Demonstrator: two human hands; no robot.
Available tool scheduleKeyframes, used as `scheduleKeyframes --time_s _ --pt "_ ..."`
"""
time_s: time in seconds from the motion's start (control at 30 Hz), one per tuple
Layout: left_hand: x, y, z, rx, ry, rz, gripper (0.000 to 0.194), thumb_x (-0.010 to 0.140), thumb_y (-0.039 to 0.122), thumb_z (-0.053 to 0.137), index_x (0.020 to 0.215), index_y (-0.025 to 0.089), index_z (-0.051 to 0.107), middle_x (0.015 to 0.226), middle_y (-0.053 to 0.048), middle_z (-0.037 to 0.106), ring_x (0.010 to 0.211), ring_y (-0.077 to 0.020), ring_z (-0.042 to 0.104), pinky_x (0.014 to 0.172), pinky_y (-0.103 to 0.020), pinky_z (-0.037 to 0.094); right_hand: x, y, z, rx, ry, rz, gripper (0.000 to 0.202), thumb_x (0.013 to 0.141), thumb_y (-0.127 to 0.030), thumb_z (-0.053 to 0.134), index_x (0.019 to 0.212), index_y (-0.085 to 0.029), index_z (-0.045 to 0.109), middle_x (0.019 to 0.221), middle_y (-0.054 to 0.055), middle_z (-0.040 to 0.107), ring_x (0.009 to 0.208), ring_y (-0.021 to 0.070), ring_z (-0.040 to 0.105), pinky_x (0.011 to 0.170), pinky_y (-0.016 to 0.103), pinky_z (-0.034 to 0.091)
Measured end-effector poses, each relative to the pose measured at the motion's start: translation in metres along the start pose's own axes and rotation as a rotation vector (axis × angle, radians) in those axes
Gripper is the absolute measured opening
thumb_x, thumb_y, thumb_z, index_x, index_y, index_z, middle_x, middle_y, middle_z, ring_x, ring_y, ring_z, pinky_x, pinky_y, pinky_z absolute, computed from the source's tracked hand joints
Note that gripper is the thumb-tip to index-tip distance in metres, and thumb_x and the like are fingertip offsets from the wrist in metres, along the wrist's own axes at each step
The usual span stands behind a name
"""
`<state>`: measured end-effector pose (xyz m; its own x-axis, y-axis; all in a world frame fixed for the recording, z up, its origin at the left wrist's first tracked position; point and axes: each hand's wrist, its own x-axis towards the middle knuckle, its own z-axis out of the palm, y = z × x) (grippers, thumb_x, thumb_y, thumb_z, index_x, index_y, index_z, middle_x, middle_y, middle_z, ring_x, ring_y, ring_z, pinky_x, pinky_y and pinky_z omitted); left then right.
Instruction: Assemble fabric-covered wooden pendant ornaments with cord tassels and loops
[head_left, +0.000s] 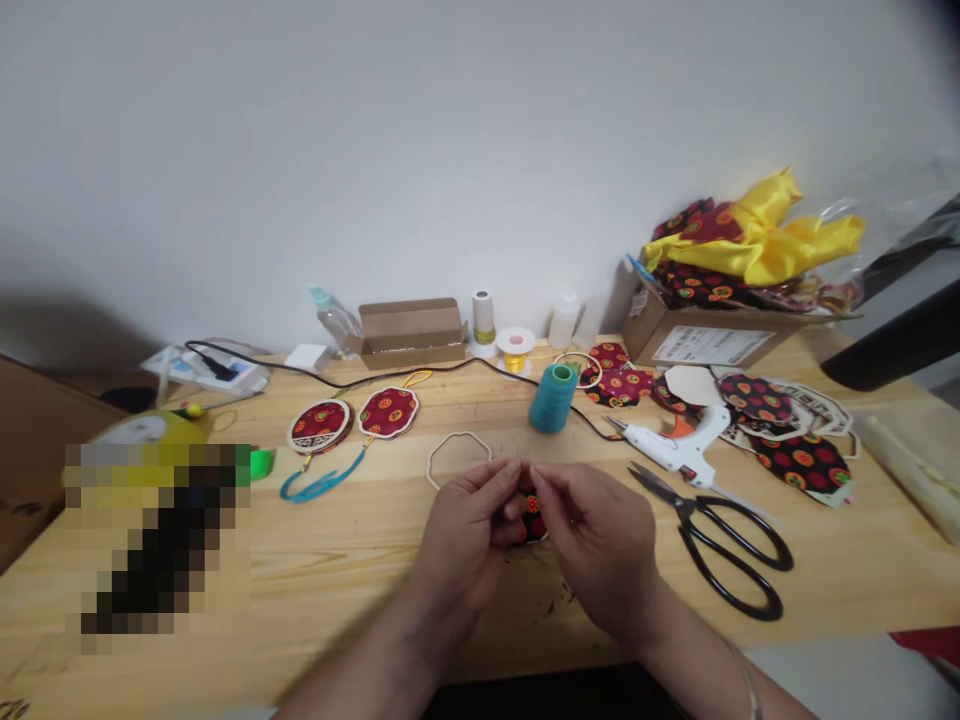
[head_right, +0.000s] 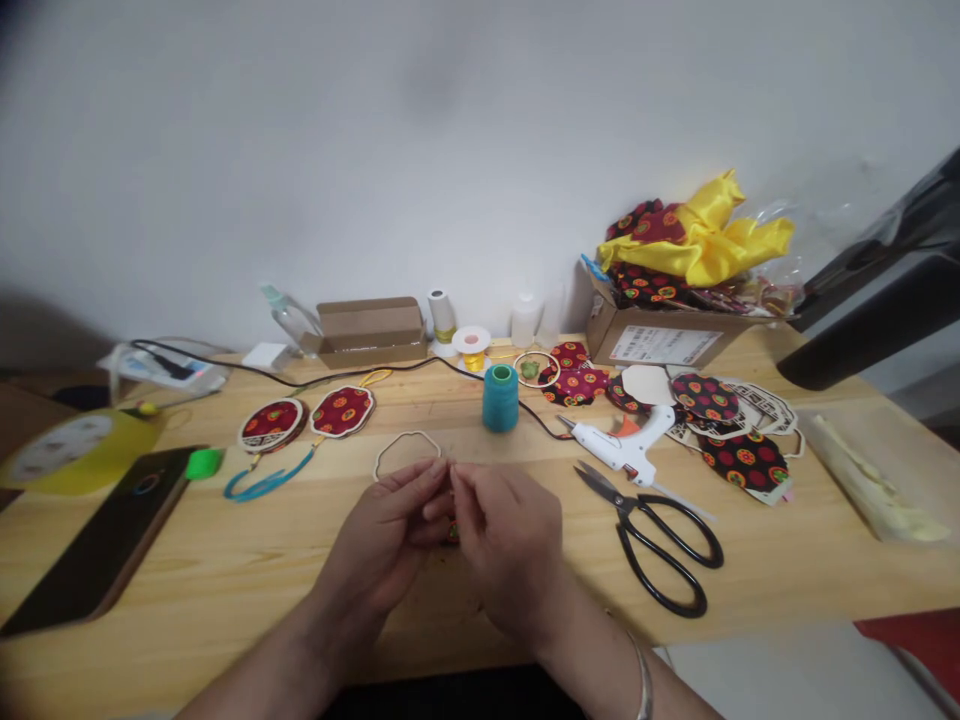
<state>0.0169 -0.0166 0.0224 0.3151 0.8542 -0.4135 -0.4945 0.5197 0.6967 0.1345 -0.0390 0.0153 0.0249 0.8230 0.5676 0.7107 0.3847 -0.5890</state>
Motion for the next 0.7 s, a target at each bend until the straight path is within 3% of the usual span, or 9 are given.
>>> scheduleKeyframes --time_s 0.2,0.43,0.7 --pt "-0.003 0.0002 -0.0024 0.001 0.014 -0.018 0.024 0.071 0.032 0.069 0.077 0.009 0.065 0.049 0.006 0.037 0.044 -0.0023 0.027 0.041 -0.016 0.013 -0.0094 0.0022 0.006 -0.039 -0.014 -0.08 0.013 0.084 -0.015 0.051 0.081 -0.015 0.065 0.065 0.004 0.066 0.06 0.0136 0.06 0.057 0.024 0.046" --pt "-0.0041 -0.0012 -0.0028 0.011 -0.007 -0.012 0.024 0.075 0.031 0.065 0.083 0.009 0.068 0.047 0.007 0.035 0.043 -0.0025 0.024 0.042 -0.017 0.013 -0.0093 0.0024 0.0049 -0.028 -0.038 -0.077 0.015 0.085 -0.015 0.049 0.081 -0.015 0.064 0.065 0.003 0.065 0.061 0.0128 0.06 0.058 0.023 0.045" --pt "-0.0044 -0.0014 -0.002 0.011 0.009 -0.015 0.027 0.07 0.034 0.069 0.082 0.01 0.069 0.044 0.007 0.034 0.043 -0.0033 0.023 0.043 -0.018 0.014 -0.0088 0.0027 0.004 -0.035 -0.064 -0.057 0.016 0.085 -0.017 0.048 0.08 -0.016 0.064 0.065 0.003 0.064 0.06 0.0126 0.059 0.055 0.023 0.043"
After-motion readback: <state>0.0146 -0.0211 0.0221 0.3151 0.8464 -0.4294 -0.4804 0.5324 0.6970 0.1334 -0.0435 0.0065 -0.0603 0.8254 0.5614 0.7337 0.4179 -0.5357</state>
